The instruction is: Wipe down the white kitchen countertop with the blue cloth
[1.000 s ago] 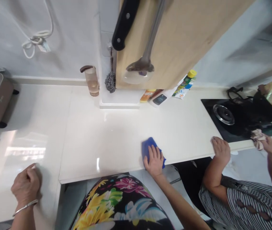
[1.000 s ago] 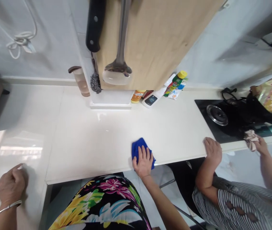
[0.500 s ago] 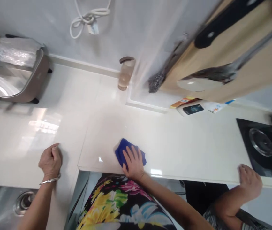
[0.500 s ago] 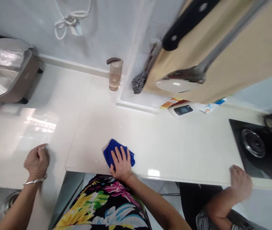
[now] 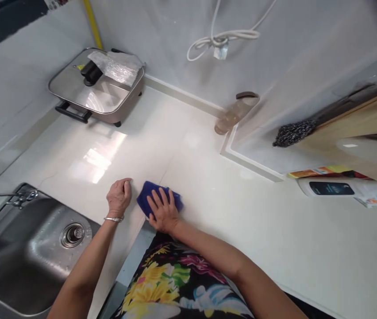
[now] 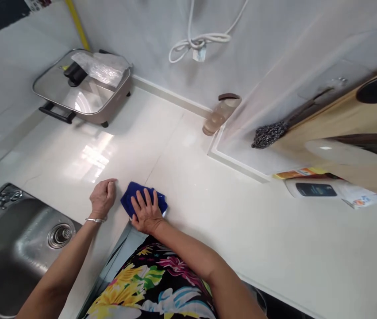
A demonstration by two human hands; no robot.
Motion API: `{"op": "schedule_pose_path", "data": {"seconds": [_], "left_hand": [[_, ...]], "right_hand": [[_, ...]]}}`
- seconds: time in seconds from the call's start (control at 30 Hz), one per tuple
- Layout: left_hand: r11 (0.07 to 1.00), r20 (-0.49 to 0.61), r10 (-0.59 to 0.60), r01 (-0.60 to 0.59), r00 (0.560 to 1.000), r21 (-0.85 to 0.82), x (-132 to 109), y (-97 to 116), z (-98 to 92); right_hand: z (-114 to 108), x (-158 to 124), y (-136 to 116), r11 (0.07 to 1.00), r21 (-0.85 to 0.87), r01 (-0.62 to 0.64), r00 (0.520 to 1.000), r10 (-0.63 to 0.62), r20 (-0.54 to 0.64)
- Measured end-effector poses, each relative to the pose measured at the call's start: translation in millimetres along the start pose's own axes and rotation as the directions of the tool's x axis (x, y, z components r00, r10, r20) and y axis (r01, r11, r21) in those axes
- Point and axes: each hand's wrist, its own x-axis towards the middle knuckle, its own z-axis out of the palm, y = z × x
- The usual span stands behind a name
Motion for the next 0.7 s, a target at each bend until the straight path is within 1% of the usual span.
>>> {"op": "schedule_pose_path", "data": {"seconds": [0.07,0.17,0.23,0.3,0.37,0.43,0.5,0.57,0.63,0.7], "left_hand": [[1.0,-0.005,0.007,-0.007,1.0,-0.012,0,-2,1.1],[0.999,-0.025,0.024,-0.025,0.999,-0.037,-1,-5,2.5],[0.997,-0.04,0.053,-0.055,0.998,-0.062,-4,-8,0.6],[0.991,-0.059,0.102,-0.106,0.993,-0.078,-14,-12,-5.3],[0.988,-0.094,0.143,-0.148,0.985,-0.052,-32,-18,-14.8],[0.99,-0.131,0.139,-0.137,0.982,0.03,-56,-25,-25.8],[0.992,-0.156,0.085,-0.068,0.984,0.111,-80,-31,-35.6],[0.984,-0.134,0.029,-0.005,0.991,0.178,-100,-33,-42.5],[0.97,-0.099,-0.041,0.063,0.994,0.233,-112,-29,-45.8],[0.955,-0.066,-0.124,0.137,0.99,0.263,-116,-21,-45.5]], "right_hand": [[2,22,-10,1.0,0.011,0.018,0.999,-0.018,0.029],[4,48,-20,1.0,0.011,-0.005,0.999,0.004,0.033],[5,54,-20,1.0,0.014,0.006,1.0,-0.007,0.021],[3,48,-12,0.998,0.026,0.054,0.999,-0.054,0.001],[-1,33,3,0.994,0.043,0.098,0.995,-0.097,-0.024],[-6,12,23,0.994,0.056,0.092,0.994,-0.088,-0.059],[-12,-13,48,0.998,0.059,0.034,0.994,-0.028,-0.104],[-18,-40,74,0.998,0.044,-0.033,0.989,0.04,-0.144],[-26,-68,101,0.995,0.012,-0.101,0.98,0.102,-0.171],[-33,-97,128,0.985,-0.036,-0.17,0.968,0.16,-0.194]]}}
